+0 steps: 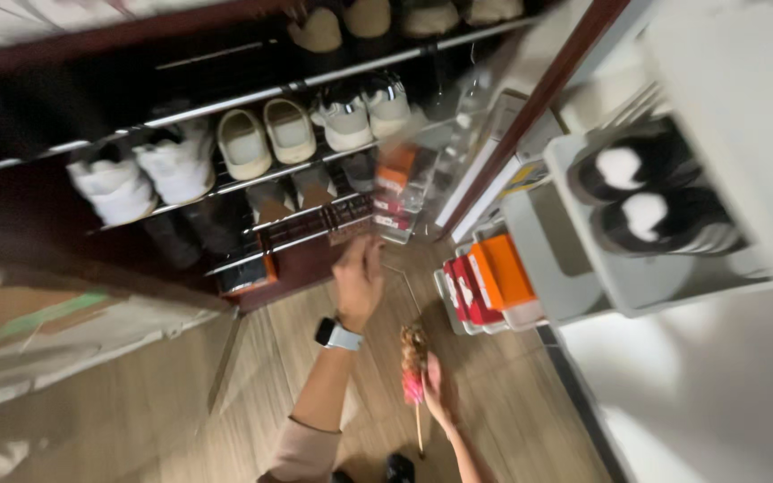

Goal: The person cleans a shoe cabinet and several pairs of shoes using a duster. They remove shoes from the cabinet, dust them individually, and place them back. The person also dusts the cabinet shelves, glass door, and nearby shoe boxes.

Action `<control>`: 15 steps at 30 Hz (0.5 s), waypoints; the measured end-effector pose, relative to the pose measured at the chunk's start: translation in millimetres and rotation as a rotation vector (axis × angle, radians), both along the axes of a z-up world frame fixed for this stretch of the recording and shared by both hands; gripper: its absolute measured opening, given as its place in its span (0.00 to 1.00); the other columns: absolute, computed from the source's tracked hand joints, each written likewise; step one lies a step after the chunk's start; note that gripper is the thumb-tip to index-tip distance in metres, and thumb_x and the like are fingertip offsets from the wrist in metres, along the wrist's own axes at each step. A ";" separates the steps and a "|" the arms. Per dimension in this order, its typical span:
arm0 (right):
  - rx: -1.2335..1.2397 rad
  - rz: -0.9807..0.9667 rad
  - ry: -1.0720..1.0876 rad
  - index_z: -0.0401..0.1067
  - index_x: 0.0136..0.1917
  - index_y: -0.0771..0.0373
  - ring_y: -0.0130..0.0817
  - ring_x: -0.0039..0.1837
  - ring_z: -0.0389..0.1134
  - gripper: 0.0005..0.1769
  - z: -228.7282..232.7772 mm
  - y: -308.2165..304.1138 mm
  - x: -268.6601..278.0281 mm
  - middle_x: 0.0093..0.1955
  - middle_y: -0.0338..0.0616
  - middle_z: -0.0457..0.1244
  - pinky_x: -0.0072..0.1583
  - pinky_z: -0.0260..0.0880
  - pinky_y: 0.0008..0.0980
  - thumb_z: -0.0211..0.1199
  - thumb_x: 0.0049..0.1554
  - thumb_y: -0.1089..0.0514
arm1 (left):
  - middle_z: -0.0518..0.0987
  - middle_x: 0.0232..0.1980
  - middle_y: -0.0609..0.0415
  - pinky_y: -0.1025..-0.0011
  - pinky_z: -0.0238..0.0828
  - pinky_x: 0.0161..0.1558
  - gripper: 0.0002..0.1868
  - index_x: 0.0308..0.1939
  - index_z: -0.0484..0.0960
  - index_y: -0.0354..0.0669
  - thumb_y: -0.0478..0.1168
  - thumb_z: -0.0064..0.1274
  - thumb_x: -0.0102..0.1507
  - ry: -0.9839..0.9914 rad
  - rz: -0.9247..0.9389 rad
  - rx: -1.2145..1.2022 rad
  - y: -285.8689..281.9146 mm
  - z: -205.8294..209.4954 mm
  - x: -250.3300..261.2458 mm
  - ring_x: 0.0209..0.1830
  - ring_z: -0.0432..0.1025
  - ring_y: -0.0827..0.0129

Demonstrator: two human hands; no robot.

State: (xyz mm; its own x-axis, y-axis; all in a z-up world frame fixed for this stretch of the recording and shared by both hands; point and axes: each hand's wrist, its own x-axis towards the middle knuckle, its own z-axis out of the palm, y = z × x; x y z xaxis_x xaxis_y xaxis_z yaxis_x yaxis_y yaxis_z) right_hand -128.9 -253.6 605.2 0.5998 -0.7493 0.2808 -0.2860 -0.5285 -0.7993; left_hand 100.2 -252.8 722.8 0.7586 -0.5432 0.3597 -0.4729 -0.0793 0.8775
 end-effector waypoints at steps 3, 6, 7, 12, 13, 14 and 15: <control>0.055 -0.010 0.003 0.64 0.71 0.70 0.48 0.66 0.66 0.21 -100.8 30.2 -12.8 0.66 0.56 0.63 0.66 0.67 0.39 0.54 0.66 0.62 | 0.82 0.42 0.38 0.58 0.74 0.45 0.06 0.46 0.82 0.35 0.29 0.50 0.68 -0.210 0.126 -0.036 -14.1 -30.8 45.9 0.44 0.78 0.45; 0.071 -0.012 0.001 0.65 0.69 0.70 0.46 0.64 0.66 0.20 -193.4 38.9 -19.5 0.64 0.54 0.63 0.63 0.67 0.38 0.54 0.66 0.61 | 0.83 0.45 0.40 0.62 0.75 0.47 0.06 0.47 0.80 0.34 0.29 0.47 0.70 -0.383 0.098 -0.194 -28.2 -52.7 97.4 0.45 0.80 0.48; 0.072 -0.012 -0.005 0.65 0.69 0.70 0.45 0.63 0.67 0.20 -222.7 42.5 -17.6 0.63 0.54 0.63 0.63 0.68 0.37 0.53 0.66 0.61 | 0.84 0.44 0.41 0.66 0.76 0.47 0.06 0.47 0.80 0.33 0.30 0.48 0.71 -0.418 0.099 -0.219 -34.2 -56.8 114.7 0.45 0.83 0.52; 0.059 -0.025 -0.045 0.66 0.67 0.70 0.43 0.59 0.67 0.18 -340.6 53.7 -5.7 0.59 0.51 0.63 0.59 0.69 0.35 0.53 0.66 0.60 | 0.86 0.44 0.48 0.73 0.82 0.49 0.06 0.49 0.80 0.31 0.30 0.47 0.72 -0.285 -0.115 -0.478 -55.6 -76.6 160.6 0.46 0.84 0.68; 0.045 -0.018 -0.054 0.66 0.67 0.70 0.42 0.58 0.67 0.18 -360.4 44.0 -1.6 0.58 0.51 0.64 0.58 0.69 0.35 0.53 0.66 0.60 | 0.86 0.42 0.48 0.74 0.82 0.47 0.06 0.48 0.80 0.31 0.29 0.48 0.71 -0.288 -0.120 -0.508 -60.5 -78.2 164.2 0.44 0.85 0.68; 0.035 -0.019 -0.063 0.66 0.66 0.70 0.42 0.57 0.67 0.18 -373.7 34.9 4.1 0.57 0.50 0.64 0.58 0.69 0.34 0.52 0.66 0.60 | 0.86 0.41 0.48 0.74 0.83 0.45 0.06 0.47 0.80 0.31 0.29 0.49 0.69 -0.291 -0.127 -0.538 -61.6 -79.6 167.3 0.41 0.85 0.69; 0.017 -0.022 -0.077 0.66 0.66 0.70 0.41 0.57 0.67 0.17 -386.2 25.1 8.9 0.57 0.50 0.64 0.57 0.69 0.34 0.52 0.66 0.60 | 0.86 0.40 0.48 0.73 0.82 0.45 0.05 0.46 0.80 0.31 0.29 0.49 0.69 -0.343 -0.122 -0.514 -60.7 -80.7 169.0 0.41 0.85 0.68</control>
